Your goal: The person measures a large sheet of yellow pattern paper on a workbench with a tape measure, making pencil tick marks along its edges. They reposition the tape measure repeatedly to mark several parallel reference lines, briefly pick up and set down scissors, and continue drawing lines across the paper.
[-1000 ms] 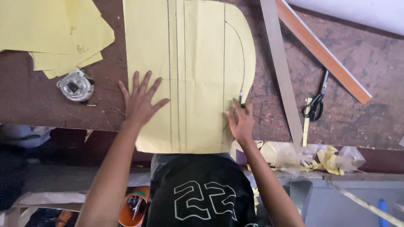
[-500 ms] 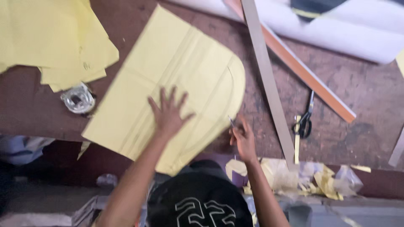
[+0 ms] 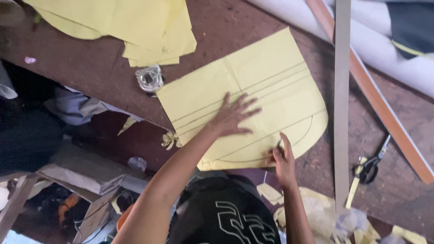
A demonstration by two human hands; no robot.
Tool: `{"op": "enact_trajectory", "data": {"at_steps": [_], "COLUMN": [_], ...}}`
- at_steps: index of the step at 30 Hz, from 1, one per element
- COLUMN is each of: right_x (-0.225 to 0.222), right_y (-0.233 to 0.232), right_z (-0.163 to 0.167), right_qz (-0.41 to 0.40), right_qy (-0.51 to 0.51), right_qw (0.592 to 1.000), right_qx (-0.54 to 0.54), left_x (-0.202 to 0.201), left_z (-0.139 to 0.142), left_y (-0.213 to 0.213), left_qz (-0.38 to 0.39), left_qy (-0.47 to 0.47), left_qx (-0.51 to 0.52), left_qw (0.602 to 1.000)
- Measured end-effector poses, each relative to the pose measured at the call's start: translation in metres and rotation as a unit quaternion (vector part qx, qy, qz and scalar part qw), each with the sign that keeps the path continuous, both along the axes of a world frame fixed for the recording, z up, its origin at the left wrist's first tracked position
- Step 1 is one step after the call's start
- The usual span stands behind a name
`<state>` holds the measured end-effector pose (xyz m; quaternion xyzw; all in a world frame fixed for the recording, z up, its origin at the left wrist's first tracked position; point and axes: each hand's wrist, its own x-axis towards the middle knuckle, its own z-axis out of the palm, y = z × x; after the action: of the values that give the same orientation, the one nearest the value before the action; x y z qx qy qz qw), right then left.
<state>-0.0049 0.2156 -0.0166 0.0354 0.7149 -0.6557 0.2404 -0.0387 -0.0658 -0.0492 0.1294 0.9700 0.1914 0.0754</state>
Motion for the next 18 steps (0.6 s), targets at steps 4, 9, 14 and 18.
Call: {"op": "enact_trajectory", "data": {"at_steps": [4,9,14,18], "right_x": [-0.017,-0.028,-0.028,-0.033], "right_y": [-0.001,0.026,0.078,0.111], "right_z": [0.007,-0.003,-0.008,-0.005], "right_qz": [0.003,-0.14,-0.173,-0.216], "right_qy": [-0.071,-0.163,-0.117,-0.054], "right_qw": [0.987,0.948,0.977,0.974], "right_qx": [-0.142,-0.233,-0.04,0.039], "left_x": [0.008,0.034,0.07,0.078], "left_z": [0.016,0.043,0.022,0.005], "left_y": [-0.066,-0.217,-0.242,-0.251], "left_qz": [0.217,0.435,0.382,0.313], "left_qy": [0.134,-0.093,0.043,0.125], "left_qx": [0.045,-0.133,-0.092,-0.153], "left_qw": [0.966,0.886,0.919,0.929]}}
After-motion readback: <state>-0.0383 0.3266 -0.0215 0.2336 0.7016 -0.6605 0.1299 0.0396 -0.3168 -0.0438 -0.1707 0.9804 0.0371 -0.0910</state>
